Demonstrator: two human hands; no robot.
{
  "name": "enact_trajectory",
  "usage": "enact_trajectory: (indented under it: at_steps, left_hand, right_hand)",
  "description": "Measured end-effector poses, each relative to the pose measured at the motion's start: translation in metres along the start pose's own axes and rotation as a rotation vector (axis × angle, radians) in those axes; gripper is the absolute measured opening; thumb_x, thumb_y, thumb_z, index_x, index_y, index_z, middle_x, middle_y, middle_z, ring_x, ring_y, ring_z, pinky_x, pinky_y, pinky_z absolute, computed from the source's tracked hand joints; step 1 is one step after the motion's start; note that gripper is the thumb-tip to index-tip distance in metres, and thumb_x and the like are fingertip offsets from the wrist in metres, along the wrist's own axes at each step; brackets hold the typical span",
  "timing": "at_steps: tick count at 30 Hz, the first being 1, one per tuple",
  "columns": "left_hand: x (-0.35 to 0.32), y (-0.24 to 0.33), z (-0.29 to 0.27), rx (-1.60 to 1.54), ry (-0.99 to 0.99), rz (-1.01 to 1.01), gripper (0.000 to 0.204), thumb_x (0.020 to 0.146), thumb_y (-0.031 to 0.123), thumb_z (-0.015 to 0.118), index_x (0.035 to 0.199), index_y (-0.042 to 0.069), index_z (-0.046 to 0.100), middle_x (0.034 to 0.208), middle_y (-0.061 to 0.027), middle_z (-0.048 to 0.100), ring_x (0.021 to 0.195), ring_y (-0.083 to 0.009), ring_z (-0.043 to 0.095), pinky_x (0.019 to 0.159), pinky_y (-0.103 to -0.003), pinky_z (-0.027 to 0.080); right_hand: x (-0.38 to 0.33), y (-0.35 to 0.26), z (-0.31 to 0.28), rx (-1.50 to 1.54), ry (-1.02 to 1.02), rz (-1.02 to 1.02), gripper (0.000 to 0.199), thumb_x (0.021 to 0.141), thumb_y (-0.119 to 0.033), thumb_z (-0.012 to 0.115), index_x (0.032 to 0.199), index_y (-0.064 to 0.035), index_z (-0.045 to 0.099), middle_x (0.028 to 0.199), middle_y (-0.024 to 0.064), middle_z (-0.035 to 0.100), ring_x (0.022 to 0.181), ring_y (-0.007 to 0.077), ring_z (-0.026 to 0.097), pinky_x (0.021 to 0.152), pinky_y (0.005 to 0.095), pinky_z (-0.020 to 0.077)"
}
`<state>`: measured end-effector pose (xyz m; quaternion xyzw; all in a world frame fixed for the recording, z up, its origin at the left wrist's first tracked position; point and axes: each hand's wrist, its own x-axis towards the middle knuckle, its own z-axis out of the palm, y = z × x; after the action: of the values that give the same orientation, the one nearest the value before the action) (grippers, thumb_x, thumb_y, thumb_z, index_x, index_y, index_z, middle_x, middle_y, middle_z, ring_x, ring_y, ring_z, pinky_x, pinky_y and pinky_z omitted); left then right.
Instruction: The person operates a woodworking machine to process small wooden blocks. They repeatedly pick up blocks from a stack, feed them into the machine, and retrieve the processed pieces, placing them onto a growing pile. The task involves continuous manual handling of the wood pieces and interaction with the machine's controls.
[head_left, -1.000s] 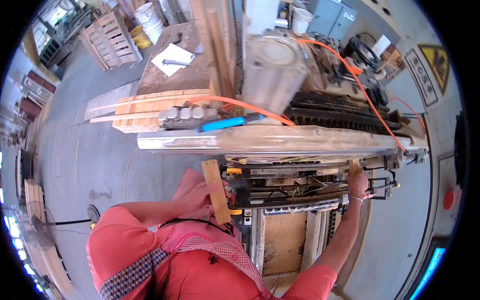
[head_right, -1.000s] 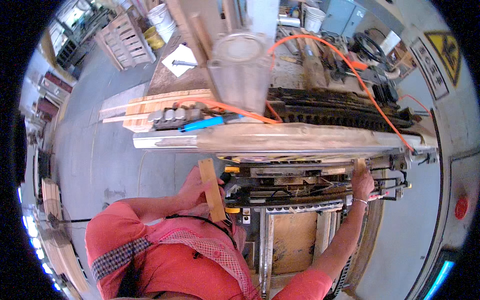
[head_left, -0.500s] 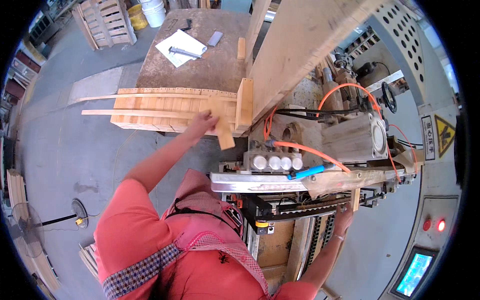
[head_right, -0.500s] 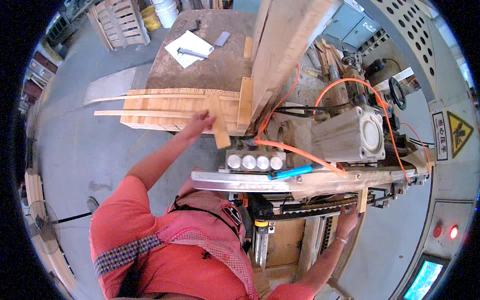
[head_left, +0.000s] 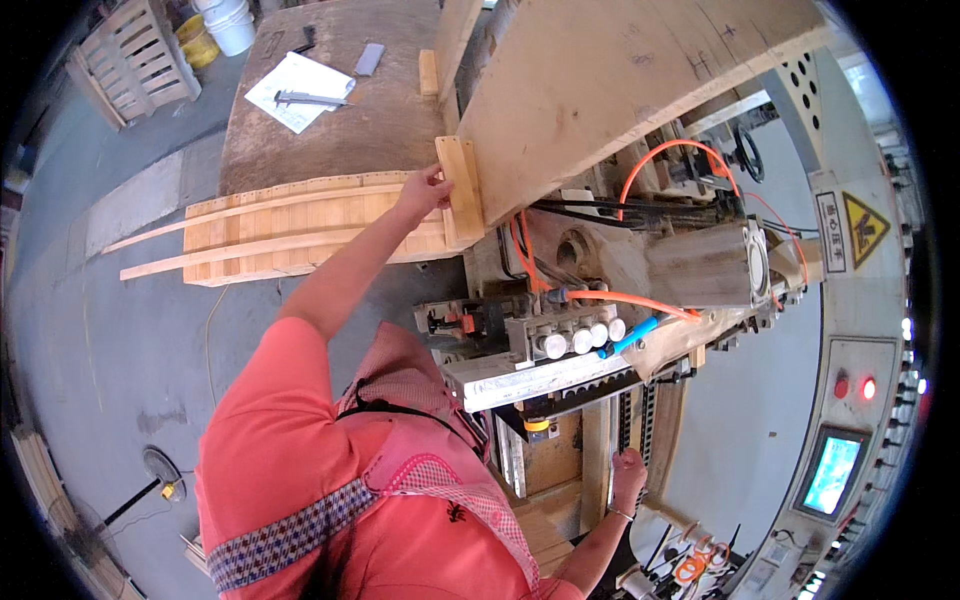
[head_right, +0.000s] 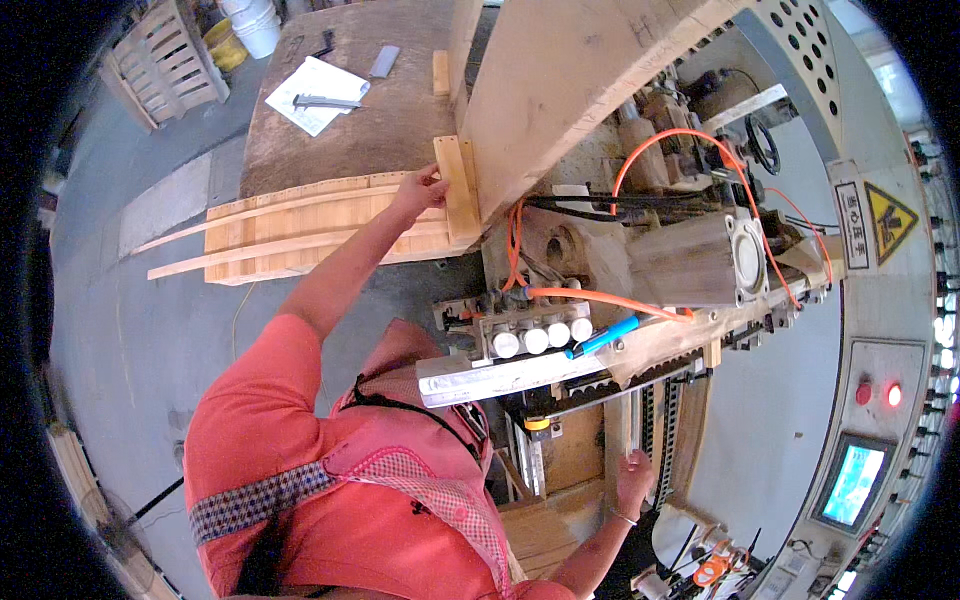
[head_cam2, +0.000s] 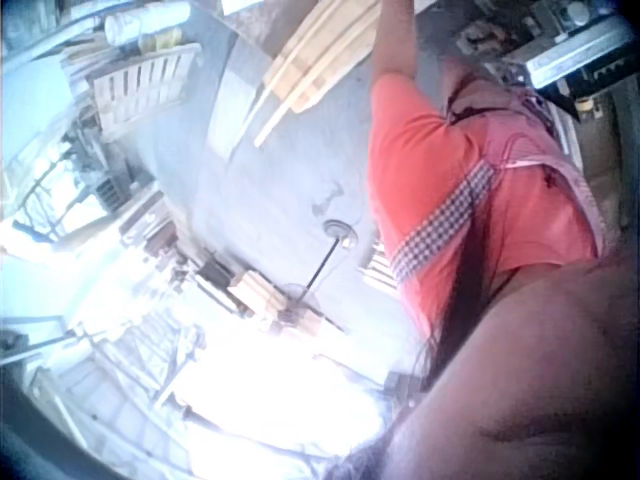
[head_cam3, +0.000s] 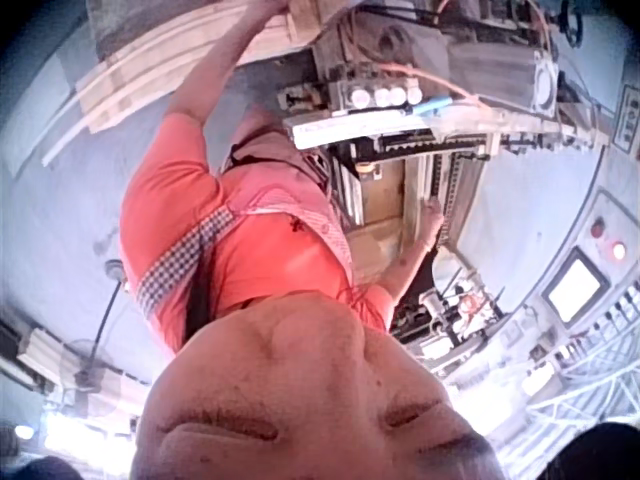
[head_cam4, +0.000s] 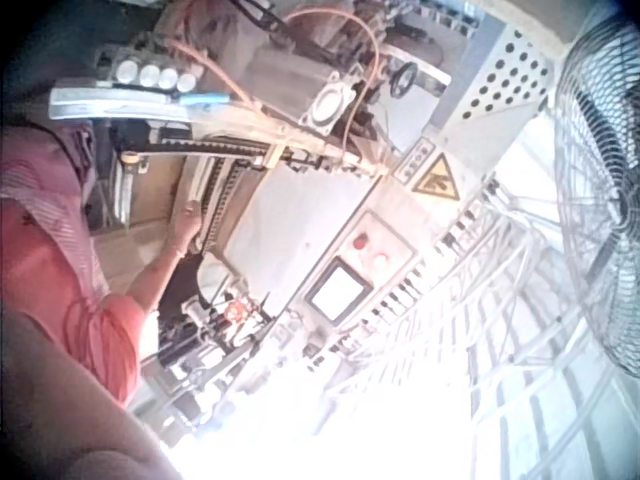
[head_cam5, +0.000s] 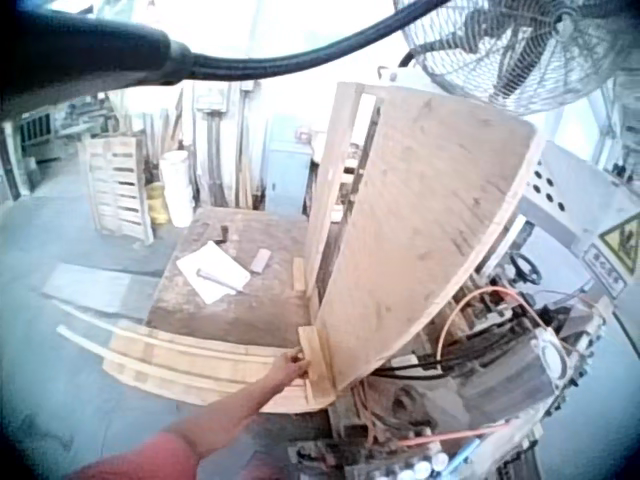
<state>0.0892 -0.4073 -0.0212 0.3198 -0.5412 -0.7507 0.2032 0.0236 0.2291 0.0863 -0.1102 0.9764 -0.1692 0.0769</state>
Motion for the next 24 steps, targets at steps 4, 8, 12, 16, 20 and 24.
enact_trajectory:
  at_steps: [4,8,12,16,20,24]
  left_hand:
    - [0.003,0.003,0.000,0.093,0.047,-0.019,0.046,0.083,0.013,0.060,0.126,0.004,0.046,0.080,-0.0049,0.059,0.066,-0.0111,0.058,0.060,-0.027,0.051]
    - [0.016,-0.009,0.002,0.076,0.044,-0.019,0.049,0.082,0.012,0.060,0.128,0.003,0.044,0.079,-0.0065,0.059,0.065,-0.0121,0.059,0.057,-0.026,0.053]
    - [0.043,-0.034,-0.008,0.165,-0.021,-0.047,0.034,0.083,0.013,0.058,0.114,0.001,0.052,0.090,-0.0128,0.061,0.073,-0.0198,0.062,0.065,-0.030,0.054]
    - [0.102,-0.083,-0.062,-0.001,-0.115,0.057,0.037,0.084,0.016,0.062,0.117,0.008,0.049,0.074,-0.0043,0.058,0.064,-0.0160,0.058,0.061,-0.031,0.053]
    - [0.087,-0.079,-0.066,1.158,-0.082,1.124,0.040,0.080,0.011,0.064,0.119,0.014,0.052,0.097,-0.0102,0.058,0.077,-0.0159,0.058,0.064,-0.029,0.051]
    - [0.043,-0.097,-0.068,0.324,-0.003,0.232,0.034,0.083,0.014,0.061,0.115,0.013,0.052,0.094,-0.0094,0.058,0.073,-0.0147,0.056,0.062,-0.028,0.050]
  right_hand:
    - [-0.025,0.008,0.017,0.071,-0.022,0.057,0.024,0.071,-0.012,0.069,0.091,-0.0017,0.061,0.072,0.0102,0.064,0.067,0.0184,0.062,0.062,0.0303,0.0479]
    - [-0.054,0.028,0.038,0.041,0.000,0.052,0.027,0.072,-0.016,0.067,0.092,0.0007,0.061,0.073,0.0122,0.063,0.067,0.0192,0.061,0.062,0.0319,0.0480]
    - [-0.081,0.018,0.039,0.017,-0.164,0.214,0.025,0.077,-0.018,0.061,0.097,-0.0027,0.062,0.097,0.0137,0.063,0.089,0.0241,0.060,0.075,0.0328,0.0474]
    - [-0.100,0.005,0.051,-0.142,-0.164,0.286,0.036,0.076,-0.033,0.062,0.099,-0.0052,0.062,0.096,0.0153,0.062,0.090,0.0333,0.058,0.077,0.0389,0.0458]
    - [-0.153,-0.025,0.064,0.064,-0.010,0.424,0.030,0.073,-0.029,0.064,0.095,-0.0087,0.062,0.084,0.0117,0.065,0.082,0.0298,0.062,0.074,0.0373,0.0487]
    - [-0.203,-0.038,0.086,0.035,0.044,0.586,0.029,0.073,-0.031,0.066,0.092,-0.0092,0.064,0.078,0.0112,0.065,0.075,0.0284,0.063,0.068,0.0373,0.0494]
